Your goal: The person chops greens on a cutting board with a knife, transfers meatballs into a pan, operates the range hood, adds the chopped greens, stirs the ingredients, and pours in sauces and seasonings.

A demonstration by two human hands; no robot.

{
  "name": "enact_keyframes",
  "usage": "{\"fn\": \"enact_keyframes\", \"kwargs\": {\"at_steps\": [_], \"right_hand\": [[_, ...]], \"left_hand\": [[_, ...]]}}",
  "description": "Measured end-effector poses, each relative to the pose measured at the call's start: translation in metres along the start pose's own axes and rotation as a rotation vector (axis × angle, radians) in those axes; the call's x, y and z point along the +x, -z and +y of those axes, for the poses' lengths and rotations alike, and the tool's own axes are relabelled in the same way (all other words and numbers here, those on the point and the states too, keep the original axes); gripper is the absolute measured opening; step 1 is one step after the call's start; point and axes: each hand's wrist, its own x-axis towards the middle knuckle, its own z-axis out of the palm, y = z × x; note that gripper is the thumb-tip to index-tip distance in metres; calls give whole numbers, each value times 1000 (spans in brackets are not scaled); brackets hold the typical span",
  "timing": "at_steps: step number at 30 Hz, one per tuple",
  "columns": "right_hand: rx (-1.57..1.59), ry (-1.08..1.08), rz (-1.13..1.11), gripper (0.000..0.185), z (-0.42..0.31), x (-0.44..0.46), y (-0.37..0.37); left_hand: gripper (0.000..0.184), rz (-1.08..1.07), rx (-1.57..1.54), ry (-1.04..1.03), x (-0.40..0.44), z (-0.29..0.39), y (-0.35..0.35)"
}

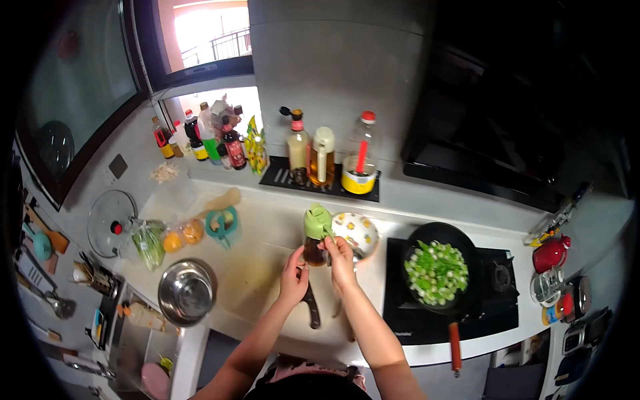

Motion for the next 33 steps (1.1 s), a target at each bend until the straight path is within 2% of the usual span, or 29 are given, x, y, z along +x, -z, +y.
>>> {"fn": "enact_keyframes", "kwargs": {"at_steps": [2, 3, 5, 11, 17, 23, 25, 27, 29, 32, 33], "right_hand": [[85, 81, -11, 13, 30, 24, -46], [129, 123, -6, 13, 40, 36, -69], [155, 155, -38, 11, 51, 60, -107], [231, 273, -1, 9, 65, 144, -181], [171, 343, 52, 9, 75, 206, -193], [22, 299, 111, 11, 83, 236, -187], [-32, 263, 98, 14, 74, 236, -189], [-94, 212, 88, 17, 70, 234, -190], [-168, 327, 66, 22, 76, 234, -181], [-466, 617, 200, 25, 73, 215, -164], [-458, 648, 286, 21, 55, 195, -165]], "left_hand": [[64, -35, 3, -9, 34, -20, 35], [67, -31, 70, -93, 54, -24, 53], [70, -25, 82, -165, 95, -38, 79], [73, -112, 2, -158, 196, -68, 115], [74, -227, -95, -132, 251, -94, 110], [73, -247, -74, -162, 270, -117, 100], [72, -262, -166, -89, 271, -113, 101], [72, -249, -196, -110, 275, -120, 96], [71, -261, -207, -114, 277, -123, 94], [69, -245, -225, -113, 274, -114, 96], [67, -216, -224, -77, 270, -109, 96]]}}
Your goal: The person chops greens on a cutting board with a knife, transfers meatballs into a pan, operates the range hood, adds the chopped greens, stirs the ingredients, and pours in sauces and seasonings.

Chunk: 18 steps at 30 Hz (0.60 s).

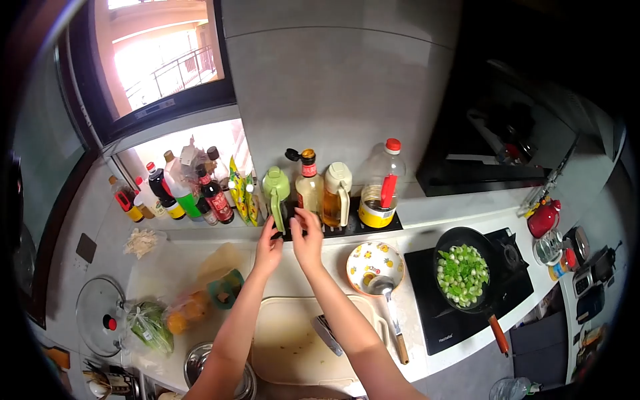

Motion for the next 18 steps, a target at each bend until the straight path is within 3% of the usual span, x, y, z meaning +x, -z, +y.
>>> {"fn": "enact_keyframes", "kwargs": {"at_steps": [2, 4, 7, 10, 13, 18], "right_hand": [[-257, 152, 193, 23, 8, -1, 37], [-245, 50, 427, 29, 19, 7, 69], [-542, 217, 592, 46, 29, 33, 110], [-559, 188, 554, 46, 43, 57, 131], [-712, 210, 493, 35, 42, 75, 143], [-361, 120, 460, 18, 29, 83, 153]], "left_hand": [[64, 66, 84, -4, -9, -1, -3], [56, 162, 65, 9, -21, 7, -10], [51, 274, 116, -36, -40, 3, -20], [50, 276, 158, -60, -56, 4, -30], [47, 250, 150, -57, -70, 11, -41], [45, 216, 147, -55, -87, 21, -58]]}}
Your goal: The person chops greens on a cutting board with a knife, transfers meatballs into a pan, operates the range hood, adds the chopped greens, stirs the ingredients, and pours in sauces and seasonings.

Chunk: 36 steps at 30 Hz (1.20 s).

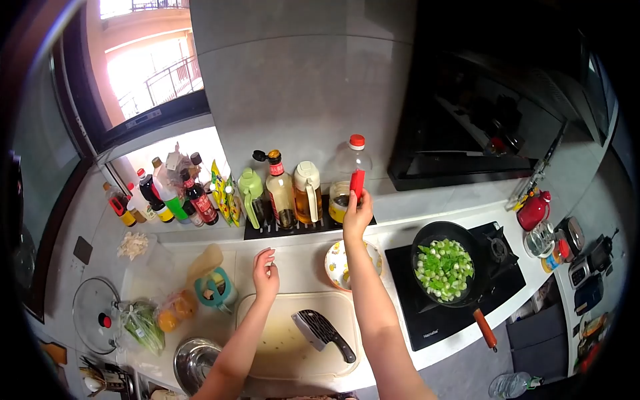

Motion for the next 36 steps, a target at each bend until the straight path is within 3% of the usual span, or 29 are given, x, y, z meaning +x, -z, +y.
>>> {"fn": "enact_keyframes", "kwargs": {"at_steps": [3, 8, 11, 16, 20, 21, 28, 29, 31, 36], "right_hand": [[153, -158, -131, 17, -21, 3, 23], [480, -186, -253, 26, -51, -27, 87], [434, -247, -274, 28, -47, -55, 141], [309, -381, -486, 27, -45, -72, 242], [187, -394, -724, 25, -54, -46, 308], [214, -485, -747, 25, -55, -38, 322], [224, -562, -941, 25, -28, 30, 400], [209, -576, -969, 25, -21, 38, 411], [178, -603, -1034, 25, -8, 55, 429], [85, -439, -1059, 24, -5, 95, 471]], "left_hand": [[41, -11, -18, -14, -8, 13, -10], [32, -56, -74, -36, -22, 48, -29], [28, -110, -131, -107, -28, 63, -45], [40, -303, -320, -84, -37, 137, -77], [39, -495, -350, -262, -51, 164, -108], [33, -488, -227, -499, -50, 178, -115], [32, -528, -254, -278, -90, 218, -180], [34, -609, -316, -165, -92, 210, -192], [34, -652, -405, -147, -98, 215, -217], [37, -977, -535, 107, -99, 219, -266]]}}
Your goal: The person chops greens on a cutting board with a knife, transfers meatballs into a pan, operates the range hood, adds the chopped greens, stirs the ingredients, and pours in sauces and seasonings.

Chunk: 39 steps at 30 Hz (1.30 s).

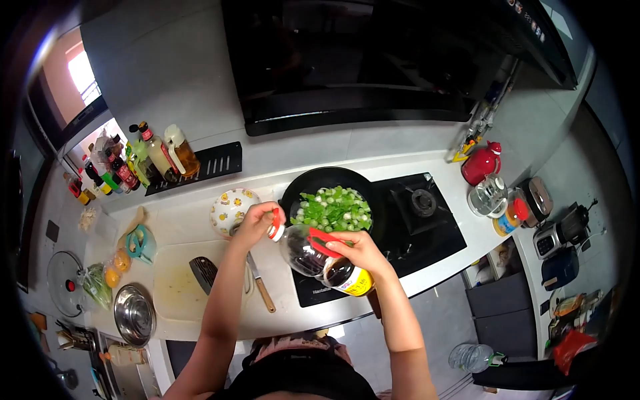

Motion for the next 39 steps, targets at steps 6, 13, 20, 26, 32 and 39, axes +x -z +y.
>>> {"fn": "enact_keyframes", "kwargs": {"at_steps": [6, 13, 20, 26, 32, 39], "right_hand": [[-279, 89, 258, 22, 5, -20, 53], [-705, 106, 364, 25, 22, -18, 81], [-836, 103, 339, 24, 28, -13, 88], [-898, 106, 341, 25, 30, -8, 88], [-963, 85, 327, 27, 37, -3, 89], [-1064, 73, 288, 27, 48, 1, 92]], "left_hand": [[33, 636, -38, 92, 19, -54, -37], [26, 750, -16, 256, -20, -119, -52], [20, 813, -29, 229, -35, -138, -51], [18, 865, -5, 212, -40, -136, -47], [17, 857, -4, 215, -42, -137, -46], [16, 865, -30, 223, -42, -138, -47]]}}
